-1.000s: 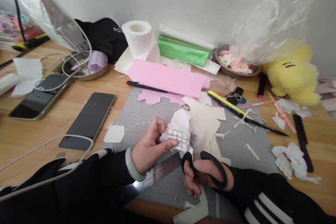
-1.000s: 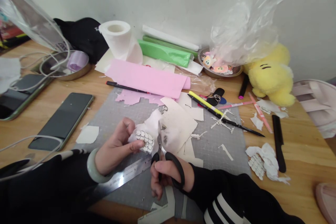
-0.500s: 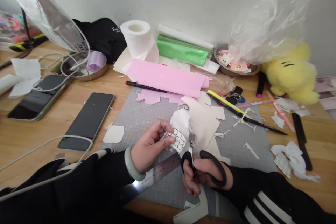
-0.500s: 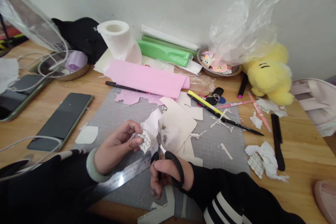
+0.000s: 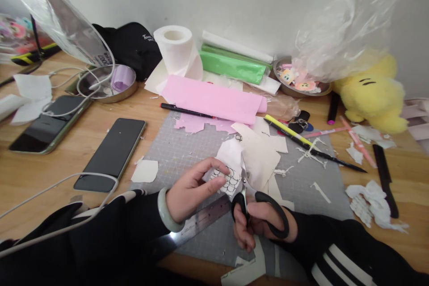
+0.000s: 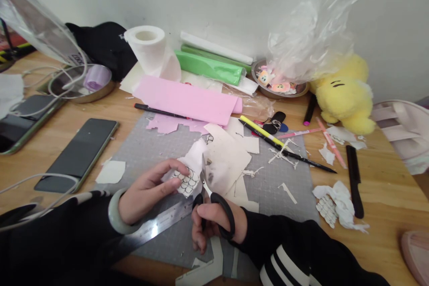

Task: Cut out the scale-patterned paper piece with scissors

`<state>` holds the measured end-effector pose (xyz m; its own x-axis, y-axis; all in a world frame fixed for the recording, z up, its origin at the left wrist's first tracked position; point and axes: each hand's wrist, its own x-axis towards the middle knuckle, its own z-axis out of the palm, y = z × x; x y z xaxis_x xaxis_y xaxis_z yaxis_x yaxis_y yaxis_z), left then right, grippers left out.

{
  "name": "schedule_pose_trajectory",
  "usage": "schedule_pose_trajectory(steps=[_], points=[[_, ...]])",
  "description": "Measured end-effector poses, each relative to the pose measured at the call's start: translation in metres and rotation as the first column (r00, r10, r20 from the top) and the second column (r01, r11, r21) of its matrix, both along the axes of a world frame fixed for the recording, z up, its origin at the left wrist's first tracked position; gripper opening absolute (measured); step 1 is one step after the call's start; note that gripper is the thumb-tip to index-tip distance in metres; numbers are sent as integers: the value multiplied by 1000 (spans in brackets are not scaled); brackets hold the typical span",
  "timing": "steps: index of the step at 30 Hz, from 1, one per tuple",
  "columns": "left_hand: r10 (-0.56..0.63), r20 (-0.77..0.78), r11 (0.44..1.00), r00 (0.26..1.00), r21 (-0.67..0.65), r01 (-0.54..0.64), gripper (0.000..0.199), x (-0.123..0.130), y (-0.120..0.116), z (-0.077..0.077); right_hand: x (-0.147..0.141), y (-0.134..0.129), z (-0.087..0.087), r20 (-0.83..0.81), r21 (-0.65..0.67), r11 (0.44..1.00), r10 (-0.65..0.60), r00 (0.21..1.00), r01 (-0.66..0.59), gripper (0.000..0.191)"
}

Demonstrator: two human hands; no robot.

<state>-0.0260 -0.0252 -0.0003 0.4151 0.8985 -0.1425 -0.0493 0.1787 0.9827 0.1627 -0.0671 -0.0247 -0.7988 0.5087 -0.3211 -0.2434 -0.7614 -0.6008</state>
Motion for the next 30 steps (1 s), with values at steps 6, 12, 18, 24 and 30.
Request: schedule_pose_trajectory(steps=[6, 12, 18, 24, 30], points=[[55, -8, 998, 998, -24, -55, 17, 2, 1, -1, 0, 0, -1, -28, 23, 1000, 10, 1000, -10, 44], [97, 33, 995, 995, -6, -97, 18, 2, 3, -1, 0, 1, 1, -4, 17, 1000, 2, 1000, -2, 47], [73, 80, 995, 994, -75, -67, 17, 3, 3, -1, -1, 1, 4, 21, 9, 1000, -6, 1000, 6, 47], [-6, 88, 994, 996, -104, 15, 24, 2, 4, 0, -1, 1, 2, 19, 20, 1000, -3, 1000, 3, 47], [-38, 84, 988, 996, -145, 50, 24, 2, 5, -1, -1, 0, -1, 1, 28, 1000, 4, 1000, -4, 46]])
